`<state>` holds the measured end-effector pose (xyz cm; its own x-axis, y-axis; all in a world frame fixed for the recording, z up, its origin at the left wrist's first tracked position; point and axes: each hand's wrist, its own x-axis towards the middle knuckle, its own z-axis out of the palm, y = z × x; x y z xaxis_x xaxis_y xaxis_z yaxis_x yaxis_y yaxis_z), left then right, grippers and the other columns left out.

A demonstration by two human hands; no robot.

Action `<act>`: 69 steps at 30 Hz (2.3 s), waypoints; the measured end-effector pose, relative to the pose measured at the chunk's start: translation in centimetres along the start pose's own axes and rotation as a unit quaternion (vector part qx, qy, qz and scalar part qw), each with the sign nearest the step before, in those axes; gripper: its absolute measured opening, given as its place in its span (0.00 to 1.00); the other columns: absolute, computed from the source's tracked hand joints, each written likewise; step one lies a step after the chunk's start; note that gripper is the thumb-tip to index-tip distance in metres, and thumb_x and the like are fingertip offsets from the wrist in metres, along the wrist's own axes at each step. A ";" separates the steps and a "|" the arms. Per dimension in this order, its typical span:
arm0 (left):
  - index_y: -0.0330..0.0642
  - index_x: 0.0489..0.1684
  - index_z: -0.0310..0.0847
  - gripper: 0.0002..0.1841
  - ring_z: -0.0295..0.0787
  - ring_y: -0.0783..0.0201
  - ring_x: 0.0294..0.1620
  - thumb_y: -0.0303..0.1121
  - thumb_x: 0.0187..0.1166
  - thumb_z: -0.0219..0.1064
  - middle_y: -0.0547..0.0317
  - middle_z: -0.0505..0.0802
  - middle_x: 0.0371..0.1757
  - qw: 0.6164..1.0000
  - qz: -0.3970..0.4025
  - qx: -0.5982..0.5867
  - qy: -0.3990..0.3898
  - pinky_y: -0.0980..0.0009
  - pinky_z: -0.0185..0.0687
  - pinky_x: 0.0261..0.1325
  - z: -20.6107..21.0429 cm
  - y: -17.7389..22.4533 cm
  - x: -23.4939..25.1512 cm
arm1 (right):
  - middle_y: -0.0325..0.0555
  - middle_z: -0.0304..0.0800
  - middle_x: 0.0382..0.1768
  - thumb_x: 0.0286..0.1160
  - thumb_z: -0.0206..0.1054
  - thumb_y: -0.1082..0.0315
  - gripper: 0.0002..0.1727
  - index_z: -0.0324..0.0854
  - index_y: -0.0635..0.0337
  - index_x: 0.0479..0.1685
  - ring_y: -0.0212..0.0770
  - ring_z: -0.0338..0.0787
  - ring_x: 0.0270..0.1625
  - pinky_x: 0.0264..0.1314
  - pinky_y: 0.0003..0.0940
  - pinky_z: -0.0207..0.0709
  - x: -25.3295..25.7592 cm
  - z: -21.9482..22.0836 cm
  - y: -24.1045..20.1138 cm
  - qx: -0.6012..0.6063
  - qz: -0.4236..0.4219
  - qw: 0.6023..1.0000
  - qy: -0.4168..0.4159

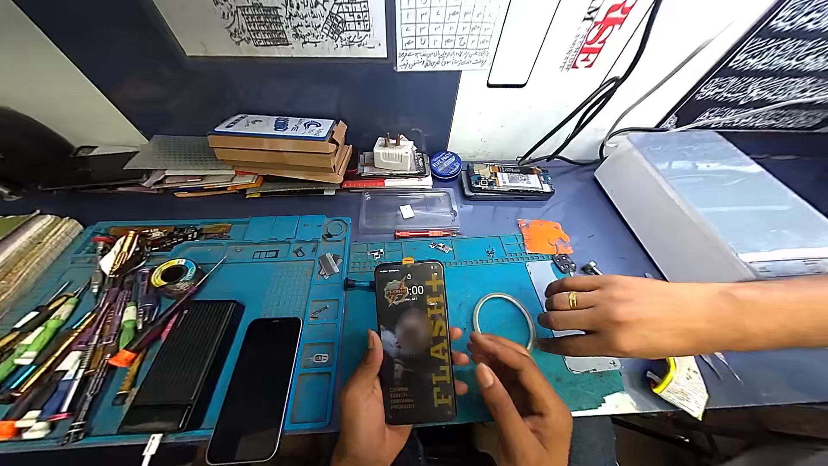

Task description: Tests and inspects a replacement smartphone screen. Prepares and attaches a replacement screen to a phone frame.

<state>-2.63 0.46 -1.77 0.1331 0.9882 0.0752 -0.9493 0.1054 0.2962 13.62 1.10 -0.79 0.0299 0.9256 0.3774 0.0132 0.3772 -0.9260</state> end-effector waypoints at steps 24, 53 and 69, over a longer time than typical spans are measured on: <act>0.37 0.71 0.79 0.30 0.90 0.38 0.63 0.56 0.87 0.57 0.32 0.88 0.65 0.999 -0.022 0.031 0.027 0.39 0.86 0.64 -0.5 -0.1 -0.3 | 0.56 0.91 0.57 0.82 0.68 0.61 0.16 0.92 0.65 0.54 0.47 0.92 0.57 0.58 0.37 0.90 2.1 -0.9 0.1 0.075 0.052 0.995 -0.029; 0.34 0.86 0.64 0.45 0.84 0.59 0.73 0.38 0.66 0.80 0.52 0.86 0.73 0.746 0.227 0.624 0.040 0.62 0.83 0.76 1.6 -1.1 0.9 | 0.28 0.88 0.32 0.68 0.78 0.56 0.10 0.92 0.50 0.39 0.23 0.88 0.33 0.31 0.20 0.86 4.7 1.8 -4.6 -0.220 -0.152 0.962 -0.053; 0.27 0.84 0.63 0.46 0.82 0.70 0.74 0.43 0.68 0.82 0.51 0.85 0.73 0.762 0.233 0.603 -0.034 0.70 0.79 0.79 0.6 0.4 -1.0 | 0.27 0.83 0.60 0.53 0.86 0.40 0.51 0.69 0.30 0.86 0.24 0.81 0.44 0.41 0.21 0.77 8.9 -0.1 -5.8 -0.136 -0.060 0.900 -0.410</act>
<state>-3.01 -0.59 -1.12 -0.0846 0.8748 0.4771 0.0488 -0.4746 0.8789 13.92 7.10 7.94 -0.7349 0.6328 0.2439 0.2141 0.5577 -0.8020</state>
